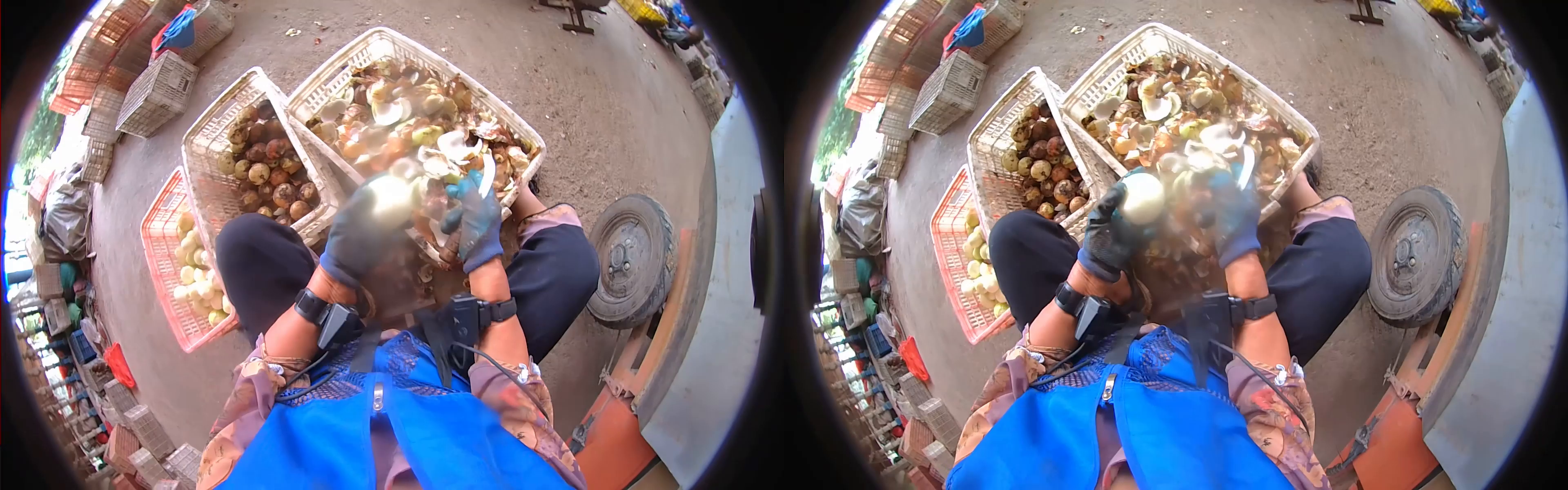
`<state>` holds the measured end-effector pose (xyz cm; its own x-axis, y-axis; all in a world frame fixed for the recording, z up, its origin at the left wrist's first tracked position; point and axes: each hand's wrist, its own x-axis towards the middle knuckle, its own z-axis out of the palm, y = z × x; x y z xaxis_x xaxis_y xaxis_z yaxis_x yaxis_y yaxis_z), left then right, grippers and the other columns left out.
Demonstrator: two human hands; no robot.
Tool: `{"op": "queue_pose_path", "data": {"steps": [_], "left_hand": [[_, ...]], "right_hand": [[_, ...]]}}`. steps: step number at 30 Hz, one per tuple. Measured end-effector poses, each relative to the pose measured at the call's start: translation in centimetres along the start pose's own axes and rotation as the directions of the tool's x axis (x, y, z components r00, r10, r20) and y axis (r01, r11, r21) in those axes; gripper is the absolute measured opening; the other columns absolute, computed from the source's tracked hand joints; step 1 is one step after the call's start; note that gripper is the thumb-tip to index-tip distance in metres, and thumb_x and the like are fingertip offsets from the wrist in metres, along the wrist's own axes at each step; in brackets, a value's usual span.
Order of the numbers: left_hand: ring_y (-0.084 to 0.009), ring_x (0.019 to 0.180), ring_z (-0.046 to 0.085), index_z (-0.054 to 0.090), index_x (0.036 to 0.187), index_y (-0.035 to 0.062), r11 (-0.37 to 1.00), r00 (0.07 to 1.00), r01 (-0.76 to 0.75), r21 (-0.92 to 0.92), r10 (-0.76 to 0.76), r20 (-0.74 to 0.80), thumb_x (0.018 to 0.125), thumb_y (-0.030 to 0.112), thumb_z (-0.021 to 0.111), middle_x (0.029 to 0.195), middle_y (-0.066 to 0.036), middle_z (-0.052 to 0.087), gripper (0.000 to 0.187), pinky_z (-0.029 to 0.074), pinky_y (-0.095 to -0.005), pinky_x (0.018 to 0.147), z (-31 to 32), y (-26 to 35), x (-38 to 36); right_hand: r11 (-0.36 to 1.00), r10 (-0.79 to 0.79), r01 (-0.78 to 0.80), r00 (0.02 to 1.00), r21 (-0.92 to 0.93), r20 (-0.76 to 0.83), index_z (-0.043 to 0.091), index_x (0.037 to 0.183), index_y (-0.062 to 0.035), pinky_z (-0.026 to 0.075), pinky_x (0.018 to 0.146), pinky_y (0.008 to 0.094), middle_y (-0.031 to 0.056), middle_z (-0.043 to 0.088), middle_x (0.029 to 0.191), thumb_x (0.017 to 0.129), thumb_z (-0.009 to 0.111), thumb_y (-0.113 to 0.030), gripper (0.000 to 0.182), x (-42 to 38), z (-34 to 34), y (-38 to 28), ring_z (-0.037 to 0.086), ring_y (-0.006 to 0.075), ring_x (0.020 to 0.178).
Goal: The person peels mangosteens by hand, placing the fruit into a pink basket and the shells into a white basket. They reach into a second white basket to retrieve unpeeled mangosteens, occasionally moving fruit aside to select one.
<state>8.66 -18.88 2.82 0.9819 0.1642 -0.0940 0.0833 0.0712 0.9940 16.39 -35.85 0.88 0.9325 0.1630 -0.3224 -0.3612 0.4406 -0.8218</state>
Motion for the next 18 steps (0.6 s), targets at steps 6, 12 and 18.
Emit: {"op": "queue_pose_path", "data": {"steps": [6, 12, 18], "left_hand": [[-0.0230, 0.116, 0.055, 0.056, 0.122, 0.0080, 0.386, 0.905, -0.295, 0.874, 0.406, 0.126, 0.091, 0.022, 0.057, 0.114, -0.005, 0.066, 0.034, 0.032, -0.0398, 0.111, -3.0, 6.2, -1.3], [-0.0229, 0.108, 0.059, 0.056, 0.119, 0.0040, 0.897, 0.905, -0.240, 0.371, 0.345, -0.249, 0.093, 0.025, 0.057, 0.114, -0.009, 0.066, 0.033, 0.043, -0.0389, 0.101, -12.9, 5.5, -5.5], [-0.0208, 0.091, 0.063, 0.060, 0.108, 0.0002, 0.908, 0.548, -0.218, 0.356, 0.416, -0.725, 0.094, 0.026, 0.059, 0.097, -0.009, 0.068, 0.029, 0.050, -0.0321, 0.084, -29.0, 1.1, -13.3]], "right_hand": [[0.983, 0.105, -0.085, 0.987, -0.164, 0.122, 0.062, 0.114, -0.0030, 0.039, 0.043, 0.0220, 0.0034, 0.066, 0.083, 0.084, 0.069, -0.023, 0.037, -3.3, 1.7, -2.8, 0.052, 0.0060, 0.054], [0.951, 0.094, -0.043, 0.983, -0.305, 0.155, 0.057, 0.120, -0.0026, 0.041, 0.044, 0.0236, 0.0056, 0.065, 0.086, 0.088, 0.060, -0.018, 0.037, -3.5, -1.3, -1.4, 0.052, 0.0093, 0.051], [0.946, 0.118, -0.087, 0.990, -0.311, 0.082, 0.054, 0.123, -0.0024, 0.042, 0.044, 0.0238, 0.0065, 0.065, 0.087, 0.088, 0.059, -0.017, 0.038, -6.1, -2.4, -2.4, 0.052, 0.0101, 0.051]]}}
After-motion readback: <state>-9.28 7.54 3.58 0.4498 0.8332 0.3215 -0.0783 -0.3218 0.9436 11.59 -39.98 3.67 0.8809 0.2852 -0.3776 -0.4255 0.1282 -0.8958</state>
